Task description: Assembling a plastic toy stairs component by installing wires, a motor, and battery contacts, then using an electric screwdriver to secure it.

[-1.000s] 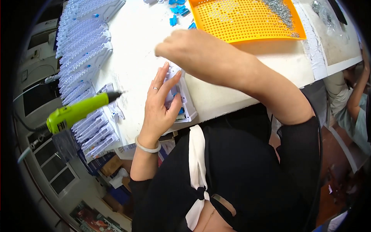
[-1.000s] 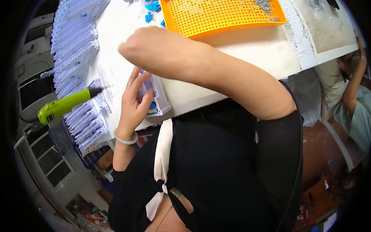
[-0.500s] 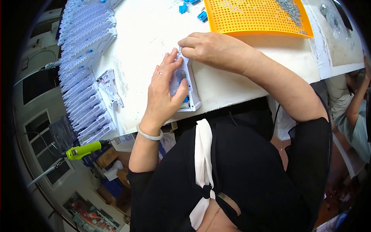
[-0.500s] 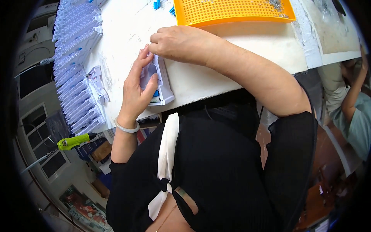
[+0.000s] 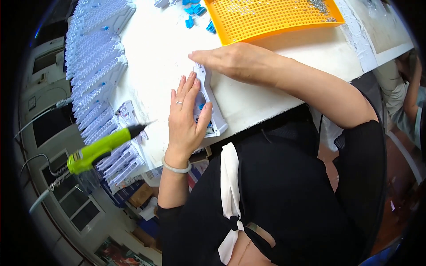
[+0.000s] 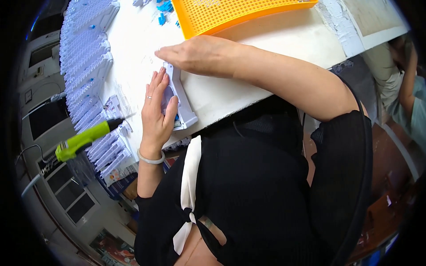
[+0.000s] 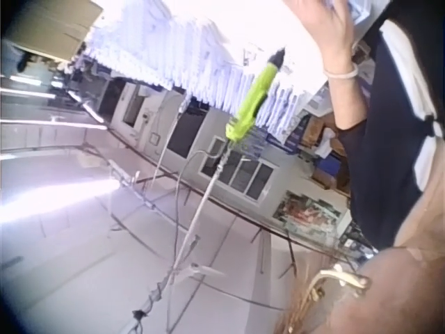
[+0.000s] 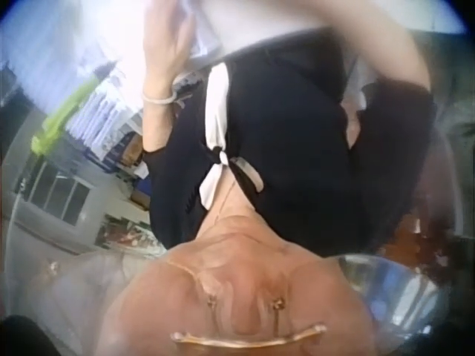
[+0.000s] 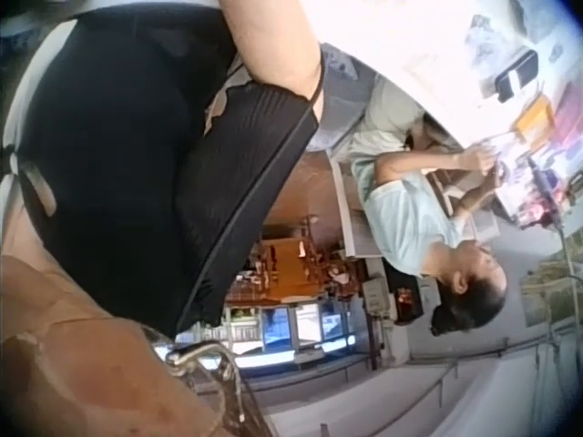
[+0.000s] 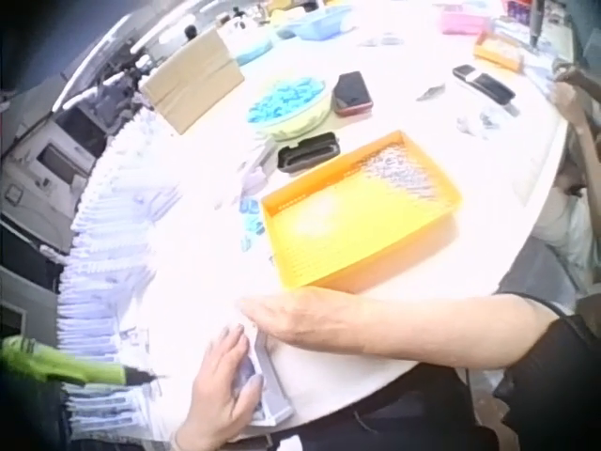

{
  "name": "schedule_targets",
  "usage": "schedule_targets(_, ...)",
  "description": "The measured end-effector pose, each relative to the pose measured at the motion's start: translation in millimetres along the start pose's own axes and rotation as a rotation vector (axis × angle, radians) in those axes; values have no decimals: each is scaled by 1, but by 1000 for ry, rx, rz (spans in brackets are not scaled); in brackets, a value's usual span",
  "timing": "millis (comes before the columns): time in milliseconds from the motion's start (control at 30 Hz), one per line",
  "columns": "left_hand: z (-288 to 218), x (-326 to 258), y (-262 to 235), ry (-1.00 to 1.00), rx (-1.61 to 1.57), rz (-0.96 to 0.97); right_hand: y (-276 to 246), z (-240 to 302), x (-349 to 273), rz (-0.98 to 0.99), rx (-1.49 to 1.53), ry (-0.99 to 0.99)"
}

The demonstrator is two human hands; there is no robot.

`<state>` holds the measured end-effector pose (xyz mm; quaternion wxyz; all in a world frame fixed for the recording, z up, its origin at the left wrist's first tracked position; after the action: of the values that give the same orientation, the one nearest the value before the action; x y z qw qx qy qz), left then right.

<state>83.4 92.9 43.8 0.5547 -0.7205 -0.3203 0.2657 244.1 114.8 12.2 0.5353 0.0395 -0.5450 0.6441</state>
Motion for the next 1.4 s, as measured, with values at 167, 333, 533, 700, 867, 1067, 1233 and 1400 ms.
schedule_targets(167, -2, 2, 1, 3, -44, -4, -12, 6, -19, 173, -34, 212)
schedule_targets(333, -3, 0, -5, -42, -56, -17, -22, 8, -21, 41, 35, 195)
schedule_targets(533, -10, 5, -2, 17, -13, -15, -87, -11, 68, -624, 305, -14)
schedule_targets(700, -5, 3, 3, 49, -12, 11, 6, 9, 200, -17, 866, 89)
schedule_targets(867, -7, 0, 0, -43, -19, 91, 31, 41, 211, 140, 858, 84)
schedule_targets(1067, -22, -4, -10, 169, 35, -61, 50, 110, 214, 261, 925, -52)
schedule_targets(1233, -11, -3, -9, 54, 38, 93, 7, 56, 196, -120, 634, 153)
schedule_targets(1400, -13, 3, 0, 127, 84, -44, -56, -6, 123, -207, 462, 281)
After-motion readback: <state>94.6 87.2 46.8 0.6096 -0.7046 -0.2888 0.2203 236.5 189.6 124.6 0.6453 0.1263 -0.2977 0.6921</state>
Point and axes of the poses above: each hand's wrist, its own x-axis towards the middle knuckle, its own y-axis out of the palm, z = x × y, the point moved 6 cm from there along x, towards the middle knuckle, and after that the axes turned 6 degrees about x, right-handed, at the moved point
